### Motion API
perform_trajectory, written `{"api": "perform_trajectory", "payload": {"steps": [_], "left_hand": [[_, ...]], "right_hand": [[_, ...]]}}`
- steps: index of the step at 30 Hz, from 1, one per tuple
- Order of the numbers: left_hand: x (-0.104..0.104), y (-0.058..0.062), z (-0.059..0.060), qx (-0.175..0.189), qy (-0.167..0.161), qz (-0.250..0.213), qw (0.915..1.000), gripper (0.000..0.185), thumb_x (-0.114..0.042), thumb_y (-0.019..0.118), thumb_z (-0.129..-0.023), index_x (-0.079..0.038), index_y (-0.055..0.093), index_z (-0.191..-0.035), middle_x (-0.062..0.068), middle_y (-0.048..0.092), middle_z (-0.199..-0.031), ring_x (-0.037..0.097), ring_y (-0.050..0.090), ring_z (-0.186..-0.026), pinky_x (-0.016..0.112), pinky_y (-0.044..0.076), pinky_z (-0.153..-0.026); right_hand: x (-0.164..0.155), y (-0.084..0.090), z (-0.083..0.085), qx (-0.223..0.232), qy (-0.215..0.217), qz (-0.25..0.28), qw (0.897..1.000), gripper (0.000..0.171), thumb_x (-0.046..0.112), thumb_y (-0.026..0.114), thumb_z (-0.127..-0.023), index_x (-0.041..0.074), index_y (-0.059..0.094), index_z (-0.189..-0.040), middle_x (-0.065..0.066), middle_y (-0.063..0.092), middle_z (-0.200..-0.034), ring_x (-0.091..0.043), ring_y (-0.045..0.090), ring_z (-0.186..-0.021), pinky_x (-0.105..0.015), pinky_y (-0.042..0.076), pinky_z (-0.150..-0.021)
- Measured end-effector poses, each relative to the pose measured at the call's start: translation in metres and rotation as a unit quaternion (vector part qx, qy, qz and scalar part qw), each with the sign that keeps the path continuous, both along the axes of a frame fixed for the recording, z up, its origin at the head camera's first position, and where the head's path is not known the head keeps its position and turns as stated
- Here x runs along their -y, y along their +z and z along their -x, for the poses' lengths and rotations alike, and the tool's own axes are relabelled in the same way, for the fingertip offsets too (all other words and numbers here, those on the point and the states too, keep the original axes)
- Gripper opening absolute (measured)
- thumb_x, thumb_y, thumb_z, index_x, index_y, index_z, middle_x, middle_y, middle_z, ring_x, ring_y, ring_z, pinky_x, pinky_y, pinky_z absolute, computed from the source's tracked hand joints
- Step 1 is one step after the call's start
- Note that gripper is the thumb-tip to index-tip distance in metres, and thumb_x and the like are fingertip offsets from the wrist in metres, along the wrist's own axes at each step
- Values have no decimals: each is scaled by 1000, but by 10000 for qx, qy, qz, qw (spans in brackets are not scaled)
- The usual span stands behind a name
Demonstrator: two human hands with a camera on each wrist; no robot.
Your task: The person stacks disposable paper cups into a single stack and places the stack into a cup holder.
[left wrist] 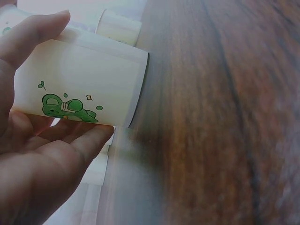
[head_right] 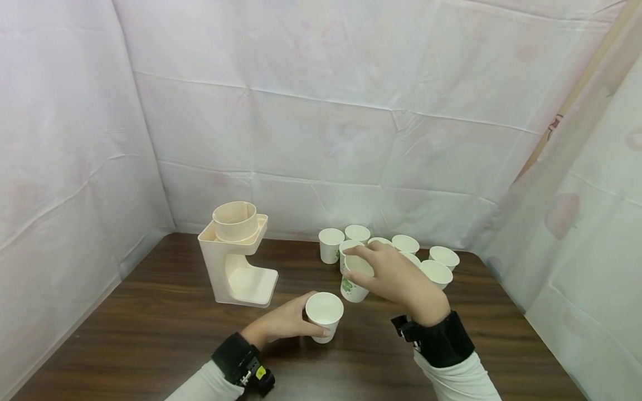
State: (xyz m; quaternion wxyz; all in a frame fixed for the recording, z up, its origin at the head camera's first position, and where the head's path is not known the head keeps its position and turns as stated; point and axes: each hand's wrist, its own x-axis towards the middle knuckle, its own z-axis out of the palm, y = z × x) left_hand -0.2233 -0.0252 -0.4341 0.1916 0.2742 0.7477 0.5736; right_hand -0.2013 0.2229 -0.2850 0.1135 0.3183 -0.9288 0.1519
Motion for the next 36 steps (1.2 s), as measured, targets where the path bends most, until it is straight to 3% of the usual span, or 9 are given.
{"api": "perform_trajectory", "payload": {"steps": [10, 16, 26, 36], "left_hand": [[1, 0, 0, -5, -85, -38, 10000, 62, -14, 85, -81, -13, 53, -134, -6, 65, -113, 12, 61, -106, 33, 47, -93], [2, 1, 0, 27, -183, -77, 9998, 63, -13, 84, -82, -13, 51, -136, -5, 65, -114, 13, 61, -105, 34, 48, -92], [1, 2, 1, -28, -178, 90, 9998, 59, -15, 83, -82, -15, 52, -132, -7, 65, -114, 11, 61, -105, 34, 47, -92], [2, -1, 2, -45, -223, 79, 9997, 60, -19, 83, -83, -18, 51, -133, -7, 64, -115, 11, 61, -105, 35, 46, -93]], "right_hand": [[9, 2, -10, -43, -109, -117, 9999, 41, 44, 66, -96, 27, 64, -133, -7, 61, -121, -23, 60, -108, -46, 51, -85], [15, 1, -13, -29, 6, -59, 10000, 44, 46, 67, -95, 27, 63, -135, -4, 60, -126, -24, 58, -114, -46, 50, -90], [31, -5, -20, 57, 585, -68, 9983, 43, 45, 67, -96, 29, 62, -135, 5, 59, -127, -15, 56, -118, -39, 50, -91], [39, -11, -22, 200, 498, -304, 9981, 42, 48, 64, -97, 34, 60, -137, 1, 57, -133, -19, 57, -117, -36, 53, -81]]}}
